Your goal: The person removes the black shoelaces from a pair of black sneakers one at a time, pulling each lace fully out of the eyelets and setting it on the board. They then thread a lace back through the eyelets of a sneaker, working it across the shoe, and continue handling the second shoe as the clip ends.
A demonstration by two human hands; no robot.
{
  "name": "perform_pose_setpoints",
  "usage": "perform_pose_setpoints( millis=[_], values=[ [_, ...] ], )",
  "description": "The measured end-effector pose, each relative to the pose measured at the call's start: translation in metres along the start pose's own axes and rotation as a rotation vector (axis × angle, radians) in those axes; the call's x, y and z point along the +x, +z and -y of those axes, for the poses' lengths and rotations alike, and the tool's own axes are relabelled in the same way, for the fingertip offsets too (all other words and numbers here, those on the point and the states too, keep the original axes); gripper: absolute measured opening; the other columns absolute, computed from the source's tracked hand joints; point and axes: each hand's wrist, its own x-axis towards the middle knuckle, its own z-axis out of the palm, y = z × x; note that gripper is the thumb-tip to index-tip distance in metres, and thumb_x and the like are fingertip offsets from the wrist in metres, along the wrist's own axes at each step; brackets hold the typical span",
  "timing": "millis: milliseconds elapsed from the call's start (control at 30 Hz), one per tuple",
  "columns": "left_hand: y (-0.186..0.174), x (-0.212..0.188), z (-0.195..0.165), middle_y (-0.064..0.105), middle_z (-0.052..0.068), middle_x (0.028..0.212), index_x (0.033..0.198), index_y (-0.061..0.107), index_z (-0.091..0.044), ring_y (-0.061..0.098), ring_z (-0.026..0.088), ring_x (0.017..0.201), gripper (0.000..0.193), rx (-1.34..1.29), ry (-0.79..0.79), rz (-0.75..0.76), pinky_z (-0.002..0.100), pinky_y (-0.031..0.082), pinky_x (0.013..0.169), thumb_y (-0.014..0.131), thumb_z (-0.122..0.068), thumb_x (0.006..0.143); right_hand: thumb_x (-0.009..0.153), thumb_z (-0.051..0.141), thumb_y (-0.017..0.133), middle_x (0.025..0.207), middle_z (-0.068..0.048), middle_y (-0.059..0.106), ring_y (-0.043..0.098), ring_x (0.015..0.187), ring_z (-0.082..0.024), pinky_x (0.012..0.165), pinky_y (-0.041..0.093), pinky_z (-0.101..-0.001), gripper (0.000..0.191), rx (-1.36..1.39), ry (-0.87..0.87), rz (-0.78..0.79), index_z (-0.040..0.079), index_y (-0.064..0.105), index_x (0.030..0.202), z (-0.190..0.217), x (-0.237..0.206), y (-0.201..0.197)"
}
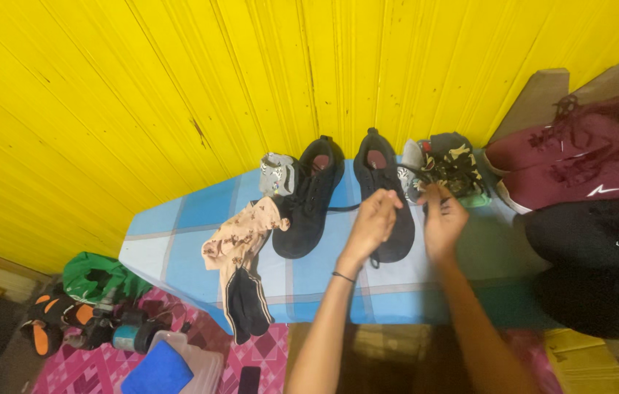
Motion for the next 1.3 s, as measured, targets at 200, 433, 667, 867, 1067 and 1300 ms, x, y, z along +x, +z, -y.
perform_pose_setpoints(
  millis=[200, 433, 667, 867, 1067, 1300],
  values=[
    [0.024, 0.003, 0.011, 0.039, -0.005, 0.056, 0.091, 0.058, -0.005, 0.036, 0.004, 0.045, 0.044, 0.021, 0.128, -0.19, 0.024, 0.027, 0.041, 0.048, -0.043, 0.11, 0.107, 0.011, 0.063, 0.091, -0.005, 0.072, 0.063, 0.083, -0.009, 0.076, 0.051, -0.0246, 0.018, -0.085, -0.086, 0.065, -0.005, 0.072, 0.107, 0.027, -0.01, 0.01],
    [0.036, 0.007, 0.014, 0.055, -0.005, 0.076, 0.103, 0.062, -0.007, 0.052, 0.003, 0.063, 0.036, -0.284, -0.001, -0.188, 0.021, 0.032, 0.052, 0.053, -0.042, 0.109, 0.097, 0.002, 0.066, 0.1, -0.012, 0.071, 0.065, 0.083, -0.015, 0.07, 0.051, -0.0271, 0.02, -0.313, -0.272, 0.266, -0.004, 0.071, 0.115, 0.051, -0.015, 0.008],
    [0.035, 0.009, 0.016, 0.065, 0.0, 0.095, 0.108, 0.065, -0.009, 0.059, 0.007, 0.079, 0.037, -0.469, -0.031, -0.265, 0.022, 0.048, 0.067, 0.048, -0.042, 0.107, 0.092, -0.008, 0.058, 0.119, -0.017, 0.067, 0.068, 0.105, -0.025, 0.083, 0.056, -0.0317, 0.038, -0.332, -0.401, 0.423, -0.004, 0.067, 0.128, 0.069, -0.023, 0.009],
    [0.032, 0.017, 0.027, 0.06, 0.001, 0.095, 0.109, 0.063, -0.007, 0.056, 0.008, 0.08, 0.043, -0.404, -0.017, -0.321, 0.025, 0.048, 0.067, 0.045, -0.046, 0.11, 0.101, -0.008, 0.058, 0.132, -0.018, 0.066, 0.066, 0.119, -0.024, 0.097, 0.054, -0.0332, 0.032, -0.25, -0.432, 0.385, -0.004, 0.066, 0.132, 0.069, -0.036, 0.007],
    [0.04, 0.005, 0.027, 0.064, 0.005, 0.1, 0.118, 0.065, -0.005, 0.061, 0.011, 0.088, 0.048, -0.531, 0.034, -0.112, 0.023, 0.05, 0.075, 0.041, -0.045, 0.111, 0.096, -0.005, 0.068, 0.119, -0.014, 0.071, 0.069, 0.098, -0.022, 0.08, 0.056, -0.0292, 0.03, -0.364, -0.37, 0.219, 0.001, 0.073, 0.125, 0.059, -0.031, 0.01],
    [0.035, 0.017, 0.024, 0.062, 0.006, 0.093, 0.107, 0.059, -0.007, 0.063, 0.016, 0.077, 0.034, -0.575, -0.007, -0.278, 0.03, 0.055, 0.071, 0.043, -0.038, 0.108, 0.091, -0.007, 0.057, 0.136, -0.019, 0.058, 0.064, 0.101, -0.023, 0.088, 0.056, -0.0299, 0.047, -0.293, -0.393, 0.453, 0.002, 0.064, 0.136, 0.061, -0.032, 0.008]
  ],
)
